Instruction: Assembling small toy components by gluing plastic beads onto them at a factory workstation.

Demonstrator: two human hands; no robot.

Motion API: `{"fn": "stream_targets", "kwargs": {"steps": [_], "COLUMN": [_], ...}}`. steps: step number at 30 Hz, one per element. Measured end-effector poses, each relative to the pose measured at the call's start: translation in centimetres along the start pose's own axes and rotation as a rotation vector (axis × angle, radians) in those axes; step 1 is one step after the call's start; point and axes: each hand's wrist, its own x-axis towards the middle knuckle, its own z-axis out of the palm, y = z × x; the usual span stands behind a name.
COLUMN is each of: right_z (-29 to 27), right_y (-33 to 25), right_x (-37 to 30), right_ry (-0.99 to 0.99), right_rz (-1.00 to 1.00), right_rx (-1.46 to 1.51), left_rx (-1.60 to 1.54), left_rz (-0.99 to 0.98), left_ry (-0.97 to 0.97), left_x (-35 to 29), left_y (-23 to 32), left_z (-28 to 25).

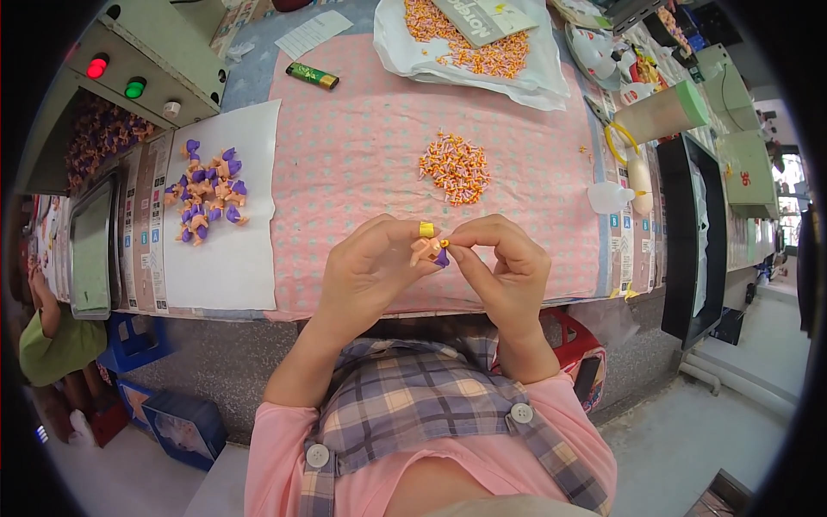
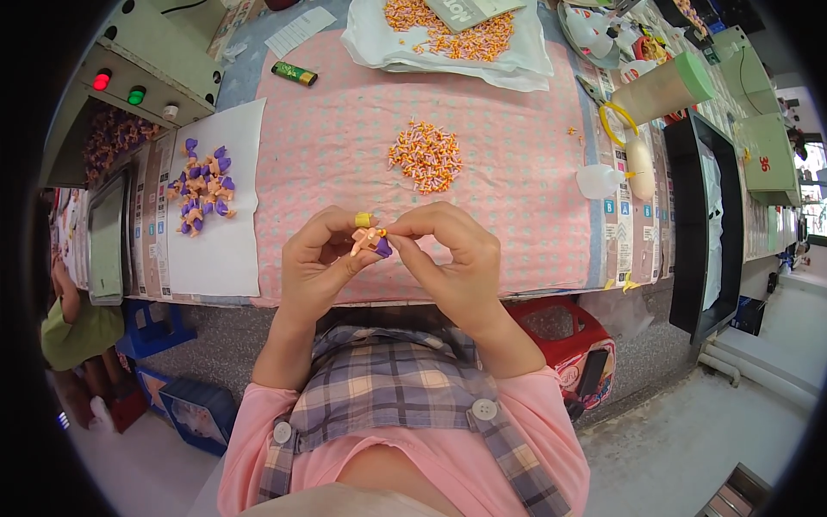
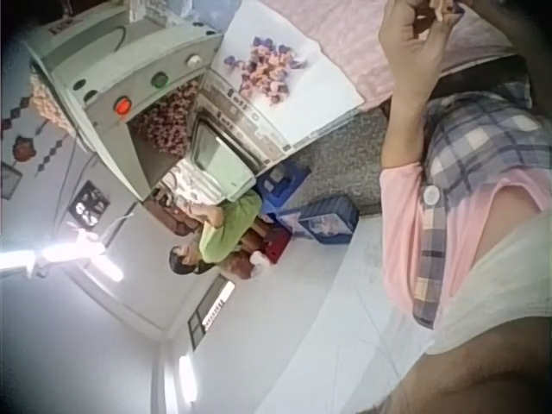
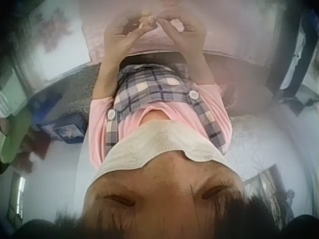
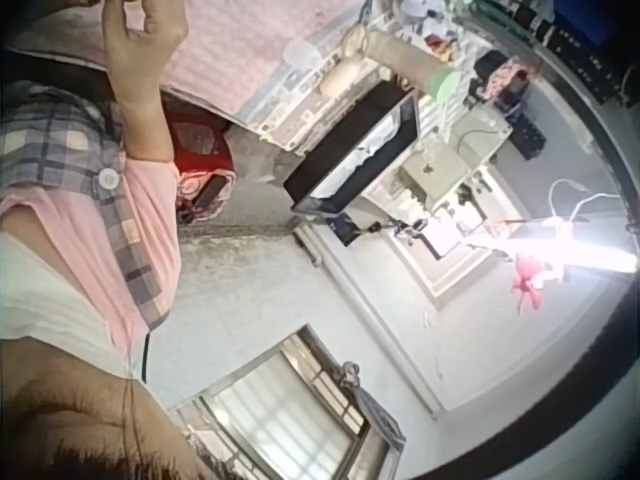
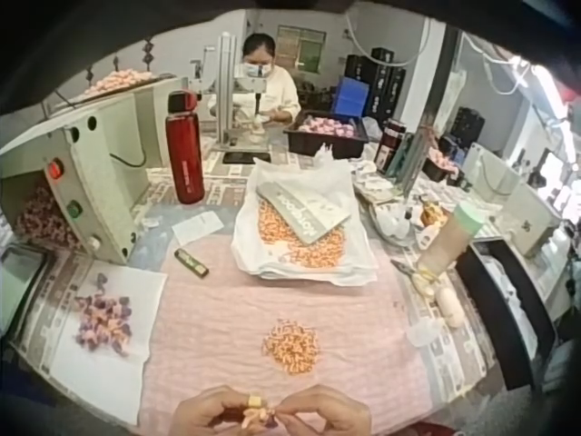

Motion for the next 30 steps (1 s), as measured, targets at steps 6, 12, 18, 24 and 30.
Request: {"fn": "stream_targets", "kwargs": {"steps": [6, 12, 18, 24, 30], "right_z": [-0.16, -0.23, -0.18, -0.36, -0.42], "right_y": [-0.29, -0.71, -0.69, -0.74, -0.74], "right_x": [-0.01, 0.1, 0.11, 0.28, 0.31], "right_ry": [-0.024, -0.034, -0.047, -0.076, -0.087], "right_rz": [-0.052, -0.082, -0.028, 0.003, -0.014], "right_rx": [-0.081, -0.147, -0.089, -0.102, -0.157], "left_rx": [0.04, 0.137, -0.068, 0.084, -0.227], "left_rz": [-0.007, -0.011, -0.091, -0.086, -0.241], "left_ry": [0.01, -0.017, -0.003, -0.057, -0.043], "left_x": [-0.15, -0.13, -0.29, -0.25, -0.12], "left_y": [-0.41, -0.3, -0.61, -0.45, -0.43], "left_z": [-0.13, -0.4, -0.13, -0.54, -0.15]}}
